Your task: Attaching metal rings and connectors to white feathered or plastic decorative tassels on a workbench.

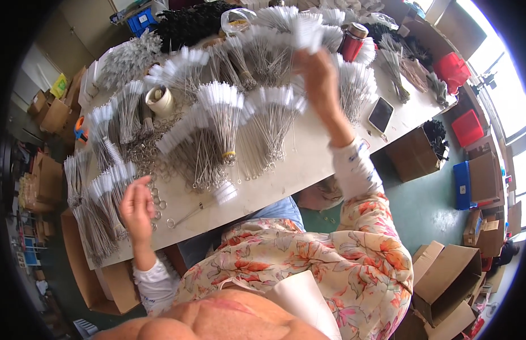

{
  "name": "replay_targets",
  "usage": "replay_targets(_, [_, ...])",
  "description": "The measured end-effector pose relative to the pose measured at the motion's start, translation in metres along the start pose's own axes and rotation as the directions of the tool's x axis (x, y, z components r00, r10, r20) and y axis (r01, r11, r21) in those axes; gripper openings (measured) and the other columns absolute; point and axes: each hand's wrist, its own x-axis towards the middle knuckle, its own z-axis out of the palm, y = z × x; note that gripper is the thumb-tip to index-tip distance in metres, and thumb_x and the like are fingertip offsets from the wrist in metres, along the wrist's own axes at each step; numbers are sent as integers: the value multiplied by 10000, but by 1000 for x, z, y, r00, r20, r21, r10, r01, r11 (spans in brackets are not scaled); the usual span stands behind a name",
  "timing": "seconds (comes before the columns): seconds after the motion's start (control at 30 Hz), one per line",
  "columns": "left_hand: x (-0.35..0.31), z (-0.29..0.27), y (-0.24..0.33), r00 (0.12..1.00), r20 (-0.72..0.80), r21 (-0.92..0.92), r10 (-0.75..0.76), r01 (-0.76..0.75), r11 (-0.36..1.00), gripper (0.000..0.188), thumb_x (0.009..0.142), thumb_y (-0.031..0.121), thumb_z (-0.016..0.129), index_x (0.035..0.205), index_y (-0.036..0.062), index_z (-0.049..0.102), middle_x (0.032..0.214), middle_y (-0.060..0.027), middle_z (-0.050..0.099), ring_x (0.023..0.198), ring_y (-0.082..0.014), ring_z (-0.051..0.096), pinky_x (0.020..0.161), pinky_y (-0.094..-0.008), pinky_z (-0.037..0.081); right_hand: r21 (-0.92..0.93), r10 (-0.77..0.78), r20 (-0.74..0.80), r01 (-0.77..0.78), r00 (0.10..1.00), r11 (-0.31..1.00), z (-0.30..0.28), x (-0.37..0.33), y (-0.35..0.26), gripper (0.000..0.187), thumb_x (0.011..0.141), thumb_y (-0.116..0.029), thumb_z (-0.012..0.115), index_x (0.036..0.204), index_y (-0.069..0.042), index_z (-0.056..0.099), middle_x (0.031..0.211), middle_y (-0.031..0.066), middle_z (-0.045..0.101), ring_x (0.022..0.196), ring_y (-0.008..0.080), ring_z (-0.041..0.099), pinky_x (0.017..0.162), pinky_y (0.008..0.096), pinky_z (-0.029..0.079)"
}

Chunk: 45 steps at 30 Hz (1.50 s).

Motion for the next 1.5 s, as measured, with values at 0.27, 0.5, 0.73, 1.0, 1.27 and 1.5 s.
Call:
replay_targets(0.27, [2, 81, -31, 818, 173, 275, 549, -575, 771, 135, 773, 4, 555, 901, 30, 587, 768, -129, 576, 713, -308, 594, 609, -368, 461, 283, 24, 663, -280, 748, 917, 146, -119, -120, 237, 890, -146, 526, 1096, -36, 560, 1268, 114, 398, 1147, 216, 423, 983, 349, 310])
replay_targets(0.5, [-3, 66, -5, 632, 18, 374, 775, -723, 581, 105, 851, -20, 517, 950, 4, 492, 928, -116, 510, 707, -186, 560, 616, -276, 488, 387, 326, 564, -592, 759, 707, 141, -136, -84, 344, 920, -311, 485, 1051, -9, 582, 1007, 73, 586, 958, 151, 531, 876, 298, 400])
replay_targets(0.73, [-20, 66, -33, 681, 262, 413, 684, -720, 558, 432, 696, 26, 701, 1108, 48, 574, 1074, -109, 496, 862, -217, 531, 725, -293, 472, 713, 491, 677, -653, 547, -255, 155, -137, -71, 138, 929, -171, 464, 983, -58, 522, 812, -22, 583, 652, 63, 487, 595, 196, 440])
replay_targets(1.0, [-31, 54, 1, 835, 435, -207, 337, -271, 940, 976, 731, 440, 691, 1402, 25, 117, 1388, -185, 203, 1216, -310, 362, 939, -410, 375, -7, 151, 865, -289, 478, 957, 150, -143, -114, 147, 876, -135, 555, 927, -11, 615, 676, 4, 582, 586, 64, 489, 545, 230, 418])
replay_targets(1.27, [-53, 23, -13, 822, 255, 107, 510, -548, 830, 183, 745, 124, 689, 881, 63, 583, 851, -72, 577, 770, -231, 553, 685, -327, 447, -148, 283, 959, -817, 19, 558, 140, -137, -122, 210, 898, -252, 547, 883, -50, 604, 699, -29, 567, 597, 34, 476, 540, 184, 390])
replay_targets(1.5, [-69, 5, -29, 918, 205, 209, 339, -379, 901, 295, 766, 131, 681, 1035, 49, 593, 825, -38, 597, 719, -121, 550, 645, -253, 451, -251, 297, 939, -244, 174, 937, 94, -138, -90, 120, 815, -153, 610, 853, -39, 619, 686, 63, 612, 582, 152, 575, 550, 275, 458])
